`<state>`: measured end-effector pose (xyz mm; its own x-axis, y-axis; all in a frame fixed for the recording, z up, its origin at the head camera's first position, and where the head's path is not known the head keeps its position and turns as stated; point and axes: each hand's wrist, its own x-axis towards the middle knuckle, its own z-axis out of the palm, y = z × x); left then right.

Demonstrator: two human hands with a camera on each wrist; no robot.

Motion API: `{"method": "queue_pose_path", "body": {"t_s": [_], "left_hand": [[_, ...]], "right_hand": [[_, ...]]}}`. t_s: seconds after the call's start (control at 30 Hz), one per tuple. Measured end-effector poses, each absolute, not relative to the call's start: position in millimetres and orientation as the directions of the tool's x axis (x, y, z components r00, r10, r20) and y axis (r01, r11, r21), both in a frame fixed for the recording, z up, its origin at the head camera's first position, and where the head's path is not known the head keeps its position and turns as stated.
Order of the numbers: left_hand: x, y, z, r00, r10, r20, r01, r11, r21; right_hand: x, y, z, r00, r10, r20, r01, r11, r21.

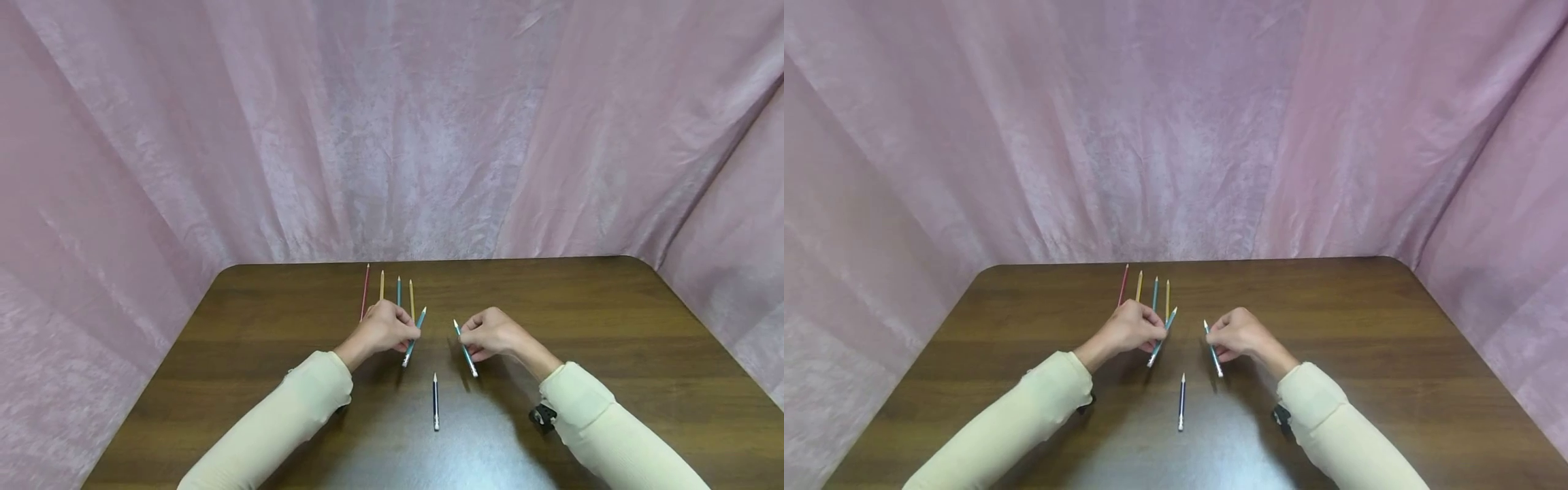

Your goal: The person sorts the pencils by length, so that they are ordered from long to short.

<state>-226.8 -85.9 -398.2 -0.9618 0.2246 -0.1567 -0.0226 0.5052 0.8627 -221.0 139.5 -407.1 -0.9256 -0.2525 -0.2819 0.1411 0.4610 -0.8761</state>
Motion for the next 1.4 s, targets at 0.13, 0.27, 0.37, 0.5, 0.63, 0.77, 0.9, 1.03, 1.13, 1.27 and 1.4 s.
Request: {"method": "queue_pose_path", "body": {"t_s": [0.13,0.27,0.37,0.5,0.63,0.77,0.9,1.03,1.13,1.27,1.4], "left_hand": [[-231.5,-81.1,-395.6,-0.967,0.203,-0.156,-0.036,0.494,0.869],[-235.5,-77.1,-394.2,-0.972,0.188,-0.144,-0.034,0.489,0.872],[-238.6,-73.2,-391.9,-0.974,0.181,-0.136,-0.029,0.499,0.866],[-244.1,-67.4,-389.9,-0.974,0.18,-0.137,-0.028,0.505,0.863],[-250.0,-62.8,-390.4,-0.975,0.173,-0.141,-0.04,0.486,0.873],[-255.2,-60.0,-391.5,-0.978,0.16,-0.134,-0.043,0.474,0.88],[-260.3,-59.0,-391.8,-0.982,0.143,-0.125,-0.04,0.483,0.875],[-265.3,-56.8,-392.7,-0.983,0.124,-0.135,-0.056,0.498,0.865],[-270.3,-53.7,-393.8,-0.985,0.1,-0.141,-0.07,0.515,0.855],[-278.2,-49.3,-395.4,-0.985,0.06,-0.161,-0.107,0.514,0.851],[-285.7,-44.9,-398.1,-0.982,0.032,-0.186,-0.143,0.519,0.843]], "right_hand": [[-223.1,141.8,-406.0,-0.927,-0.255,-0.273,0.139,0.444,-0.885],[-226.1,143.8,-404.8,-0.931,-0.246,-0.271,0.143,0.437,-0.888],[-228.6,146.0,-403.8,-0.932,-0.243,-0.268,0.145,0.428,-0.892],[-232.4,149.6,-402.5,-0.934,-0.239,-0.267,0.15,0.416,-0.897],[-236.1,152.4,-401.2,-0.936,-0.231,-0.267,0.155,0.412,-0.898],[-238.7,153.6,-400.2,-0.936,-0.225,-0.271,0.162,0.407,-0.899],[-240.6,153.4,-399.1,-0.939,-0.224,-0.262,0.158,0.395,-0.905],[-242.7,153.9,-398.9,-0.942,-0.218,-0.256,0.157,0.388,-0.908],[-245.1,154.3,-398.7,-0.945,-0.206,-0.255,0.16,0.391,-0.906],[-248.9,154.4,-397.9,-0.946,-0.195,-0.258,0.163,0.399,-0.902],[-252.0,154.8,-397.2,-0.946,-0.188,-0.265,0.17,0.41,-0.896]]}}
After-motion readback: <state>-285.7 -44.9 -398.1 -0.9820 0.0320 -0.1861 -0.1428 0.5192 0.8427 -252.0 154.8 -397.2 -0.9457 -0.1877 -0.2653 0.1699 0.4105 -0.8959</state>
